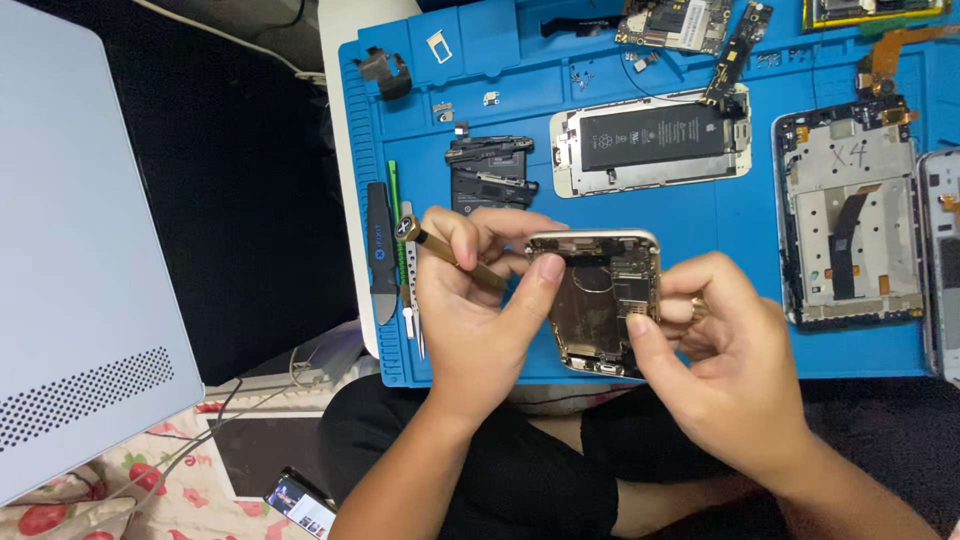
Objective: The person uses a screwdriver to remove screws from the back of a disassembled smartphone. They then lift and remove a metal shield plate from the phone's internal chassis, placing it aside on the blue work mat.
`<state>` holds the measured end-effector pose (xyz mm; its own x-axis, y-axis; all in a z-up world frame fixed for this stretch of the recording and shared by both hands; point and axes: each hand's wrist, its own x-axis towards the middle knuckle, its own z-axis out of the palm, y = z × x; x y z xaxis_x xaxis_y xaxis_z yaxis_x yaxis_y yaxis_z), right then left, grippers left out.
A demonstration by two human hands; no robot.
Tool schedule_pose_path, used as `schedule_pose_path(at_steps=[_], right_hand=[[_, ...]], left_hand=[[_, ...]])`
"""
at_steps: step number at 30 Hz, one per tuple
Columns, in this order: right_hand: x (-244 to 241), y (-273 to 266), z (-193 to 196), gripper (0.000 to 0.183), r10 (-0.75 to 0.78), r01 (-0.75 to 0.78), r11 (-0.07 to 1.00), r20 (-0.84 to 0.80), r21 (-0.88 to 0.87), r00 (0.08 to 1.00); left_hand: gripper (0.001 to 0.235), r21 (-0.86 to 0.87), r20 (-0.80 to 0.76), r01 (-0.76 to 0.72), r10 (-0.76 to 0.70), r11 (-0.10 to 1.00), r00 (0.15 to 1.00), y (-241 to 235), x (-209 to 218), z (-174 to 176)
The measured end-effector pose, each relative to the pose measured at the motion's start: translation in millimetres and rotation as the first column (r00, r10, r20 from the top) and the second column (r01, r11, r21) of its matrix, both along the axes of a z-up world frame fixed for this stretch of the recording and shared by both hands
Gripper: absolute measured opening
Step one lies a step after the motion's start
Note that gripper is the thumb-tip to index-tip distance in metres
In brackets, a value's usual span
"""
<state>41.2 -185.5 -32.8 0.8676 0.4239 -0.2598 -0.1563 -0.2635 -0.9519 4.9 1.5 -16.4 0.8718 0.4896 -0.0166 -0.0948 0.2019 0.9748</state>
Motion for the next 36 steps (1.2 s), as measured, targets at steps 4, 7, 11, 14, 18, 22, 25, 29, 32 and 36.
schedule_pose_path(at_steps=[4, 7, 11, 14, 18, 22, 25, 29, 32, 36], right_hand=[[-1, 0, -2, 0.018, 0.016, -0.015, 1.000, 0.033, -0.018, 0.999], [5, -1, 0, 0.020, 0.047, -0.045, 0.998, 0.038, -0.041, 0.998], [19, -2, 11, 0.025, 0.079, -0.076, 0.992, 0.034, -0.103, 0.996], [30, -4, 21, 0.028, 0.155, -0.130, 0.971, 0.116, -0.201, 0.981], [39, -5, 27, 0.039, 0.365, -0.260, 0.884, 0.226, -0.387, 0.903], [41, -4, 12, 0.043, 0.443, -0.300, 0.849, 0.278, -0.435, 0.852], [42, 0, 5, 0.043, 0.509, -0.336, 0.818, 0.317, -0.467, 0.800], [42, 3, -3, 0.042, 0.555, -0.335, 0.815, 0.473, -0.473, 0.684], [44, 8, -8, 0.035, 0.569, -0.321, 0.818, 0.595, -0.476, 0.567], [48, 13, -15, 0.031, 0.576, -0.339, 0.817, 0.682, -0.466, 0.451]], left_hand=[[0.045, -0.005, 0.006, -0.013, 0.013, 1.000, 1.000, -1, 0, -4], [0.046, -0.024, 0.031, -0.021, 0.022, 0.999, 0.999, -2, 0, -7], [0.040, 0.008, 0.006, 0.001, -0.002, 1.000, 1.000, 3, 2, -4], [0.019, 0.112, 0.021, -0.080, 0.078, 0.990, 0.997, 19, 4, -1], [0.032, 0.133, 0.151, -0.289, 0.269, 0.948, 0.951, 52, 8, 8], [0.036, 0.240, 0.160, -0.342, 0.310, 0.909, 0.937, 65, 8, 9], [0.038, 0.146, 0.158, -0.362, 0.340, 0.921, 0.927, 66, 9, 13], [0.036, 0.128, 0.132, -0.273, 0.256, 0.954, 0.958, 72, 5, 12], [0.031, 0.209, -0.008, -0.147, 0.152, 0.967, 0.988, 83, 0, 10], [0.005, 0.419, -0.223, 0.111, -0.017, 0.901, 0.975, 93, -2, 12]])
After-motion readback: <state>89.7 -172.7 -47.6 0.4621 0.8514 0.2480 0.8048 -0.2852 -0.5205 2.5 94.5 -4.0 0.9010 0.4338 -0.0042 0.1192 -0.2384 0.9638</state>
